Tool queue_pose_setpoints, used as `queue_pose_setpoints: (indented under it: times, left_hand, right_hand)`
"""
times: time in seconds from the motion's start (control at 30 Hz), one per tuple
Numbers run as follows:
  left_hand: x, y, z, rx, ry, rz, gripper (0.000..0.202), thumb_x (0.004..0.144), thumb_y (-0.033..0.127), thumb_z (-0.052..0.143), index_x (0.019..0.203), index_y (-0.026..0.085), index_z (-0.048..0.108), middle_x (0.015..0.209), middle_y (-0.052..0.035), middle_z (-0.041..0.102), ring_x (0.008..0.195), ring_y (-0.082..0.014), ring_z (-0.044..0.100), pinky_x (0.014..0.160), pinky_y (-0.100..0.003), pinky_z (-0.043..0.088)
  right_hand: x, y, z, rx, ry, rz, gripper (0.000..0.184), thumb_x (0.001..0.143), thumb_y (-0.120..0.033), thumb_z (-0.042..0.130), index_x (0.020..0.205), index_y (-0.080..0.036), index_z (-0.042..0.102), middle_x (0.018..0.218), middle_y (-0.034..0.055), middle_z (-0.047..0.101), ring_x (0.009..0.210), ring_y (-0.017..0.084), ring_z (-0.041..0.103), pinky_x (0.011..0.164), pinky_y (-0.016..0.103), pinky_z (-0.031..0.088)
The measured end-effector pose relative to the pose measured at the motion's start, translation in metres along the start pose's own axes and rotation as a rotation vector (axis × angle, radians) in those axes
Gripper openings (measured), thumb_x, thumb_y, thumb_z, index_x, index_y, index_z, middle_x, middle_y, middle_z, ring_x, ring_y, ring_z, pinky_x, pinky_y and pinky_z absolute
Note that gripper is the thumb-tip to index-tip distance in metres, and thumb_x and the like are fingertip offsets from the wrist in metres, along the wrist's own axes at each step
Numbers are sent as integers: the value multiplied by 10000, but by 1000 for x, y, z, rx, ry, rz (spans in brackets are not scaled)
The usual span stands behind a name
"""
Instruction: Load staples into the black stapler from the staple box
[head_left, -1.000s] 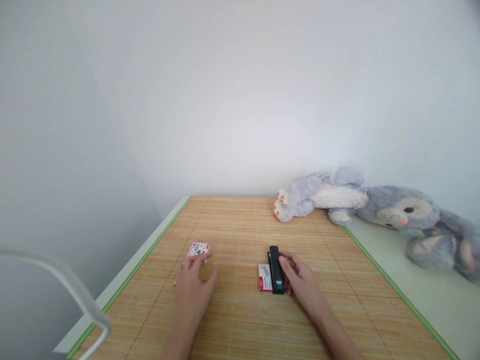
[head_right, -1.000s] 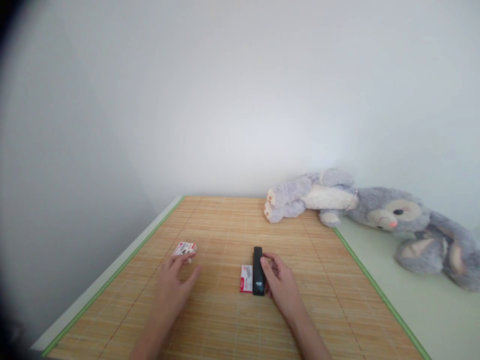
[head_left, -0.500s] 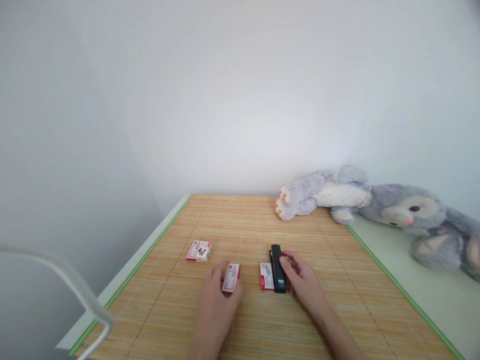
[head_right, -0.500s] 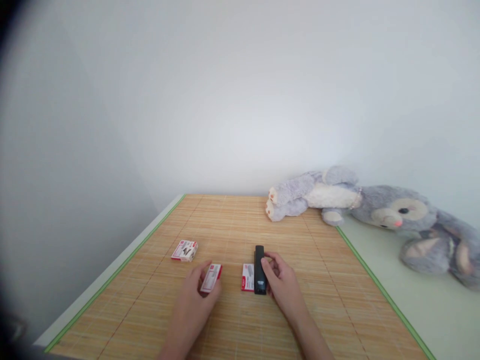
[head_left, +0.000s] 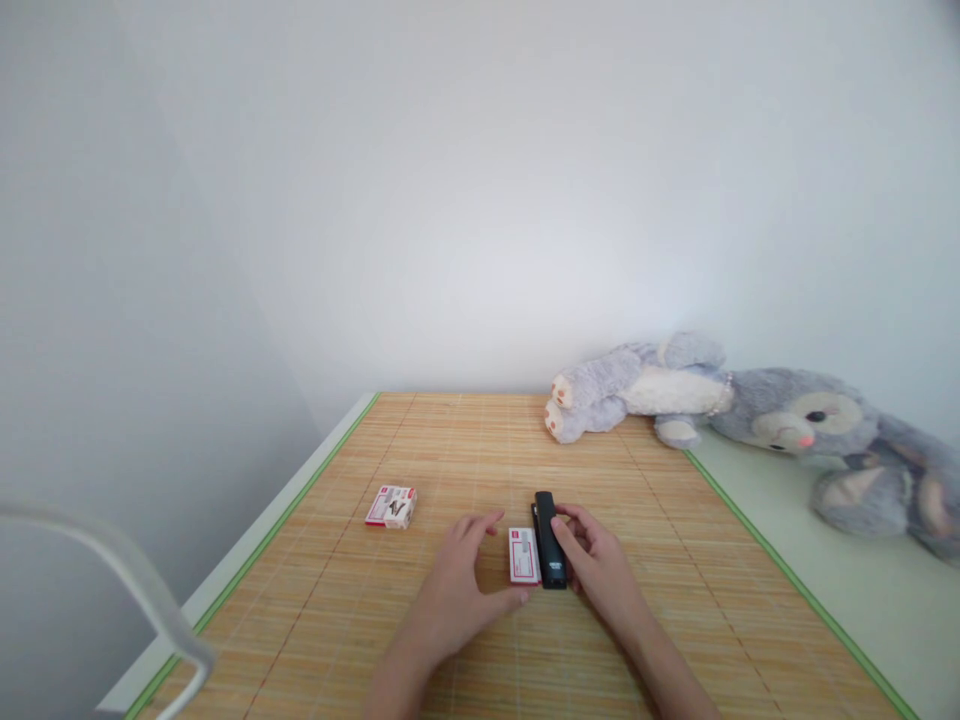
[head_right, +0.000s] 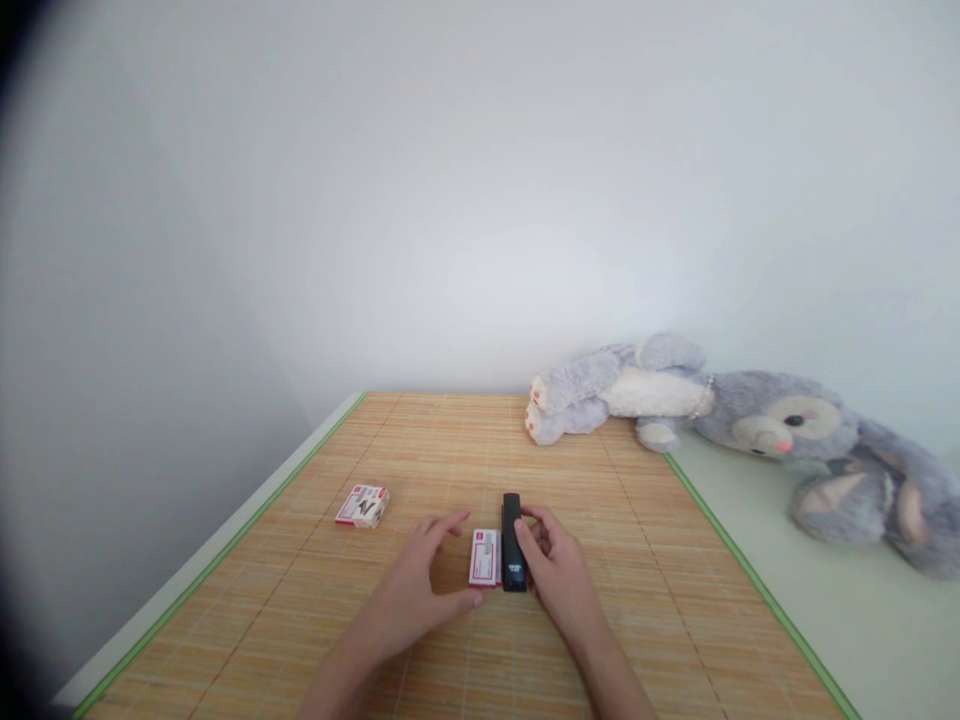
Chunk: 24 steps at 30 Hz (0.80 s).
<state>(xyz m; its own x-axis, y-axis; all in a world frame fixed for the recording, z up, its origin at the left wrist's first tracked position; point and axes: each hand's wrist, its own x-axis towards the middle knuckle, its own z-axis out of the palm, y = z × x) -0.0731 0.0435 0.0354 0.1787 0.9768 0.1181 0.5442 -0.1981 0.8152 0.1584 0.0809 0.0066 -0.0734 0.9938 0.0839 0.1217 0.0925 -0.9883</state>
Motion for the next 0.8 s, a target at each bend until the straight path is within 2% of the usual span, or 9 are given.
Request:
queue_pose_setpoints:
  times: [0.1, 0.23, 0.37, 0.5, 0.57, 0.6, 0.7, 0.77, 0.8]
  left_hand:
    - [10, -4, -4, 53, -67, 87, 934, 640, 396, 910, 1477, 350, 496, 1505, -42, 502, 1399, -290, 412, 1187, -434, 318]
    - [28, -1, 9, 58, -115, 162, 794, 581, 349, 947, 1308, 330, 629, 1287, -21, 650, 1218, -278, 534, 1054, -403, 419]
    - [33, 0, 18, 69, -109, 202, 732, 562, 324, 960, 1227, 316, 656, 1208, -5, 672, 1158, -268, 553, 1006, -388, 438]
    - [26, -3, 16, 62, -115, 183, 1006, 525, 480, 974, 1418, 316, 541, 1410, -54, 570, 1304, -301, 485, 1122, -444, 395]
    - [20, -4, 8, 48, -101, 160, 1126, 554, 548, 949, 1526, 333, 422, 1528, -63, 465, 1403, -298, 412, 1188, -450, 349]
    - [17, -5, 2, 50, -88, 150, 1102, 604, 560, 923, 1546, 346, 392, 1556, -59, 434, 1431, -290, 389, 1204, -447, 335]
    - [12, -16, -29, 125, 35, 157, 734, 845, 506, 748, 1504, 365, 456, 1521, -46, 479, 1422, -265, 415, 1217, -463, 312]
    - [13, -35, -57, 212, 196, 184, 475, 969, 383, 561, 1441, 351, 529, 1455, -38, 549, 1378, -250, 463, 1228, -496, 271]
    - [15, -47, -72, 247, 273, 197, 445, 973, 313, 499, 1414, 336, 555, 1431, -35, 573, 1353, -249, 483, 1217, -502, 283]
  right_hand:
    - [0, 2, 0, -10, 4, 4, 493, 956, -610, 561, 1242, -211, 605, 686, -43, 561, 449, 122, 513, 373, 234, 388]
    - [0, 2, 0, -33, -17, 7, 500, 960, -610, 553, 1242, -201, 608, 698, -29, 592, 454, 128, 524, 385, 240, 397]
    - [0, 0, 1, -62, -11, -17, 493, 963, -604, 551, 1227, -194, 626, 722, -13, 620, 479, 129, 537, 419, 246, 415]
    - [-1, 1, 0, -49, -3, -4, 499, 961, -610, 551, 1236, -200, 625, 700, -22, 604, 479, 133, 540, 420, 246, 412]
    - [-1, 2, 0, -39, -2, 13, 503, 954, -615, 557, 1234, -202, 621, 681, -33, 586, 462, 131, 530, 405, 243, 401]
    - [-1, 3, 0, -36, -2, 18, 503, 951, -616, 562, 1229, -201, 620, 676, -37, 579, 456, 129, 526, 399, 241, 396]
    - [0, 2, 1, -32, 3, 20, 485, 950, -607, 569, 1211, -201, 621, 675, -42, 569, 458, 124, 525, 399, 236, 394]
    - [-1, 1, 2, -30, 9, 18, 471, 955, -599, 567, 1201, -201, 621, 672, -44, 563, 457, 120, 520, 400, 233, 389]
    - [-1, 1, 2, -28, 11, 18, 467, 955, -597, 569, 1196, -201, 622, 667, -47, 556, 455, 118, 516, 399, 232, 385]
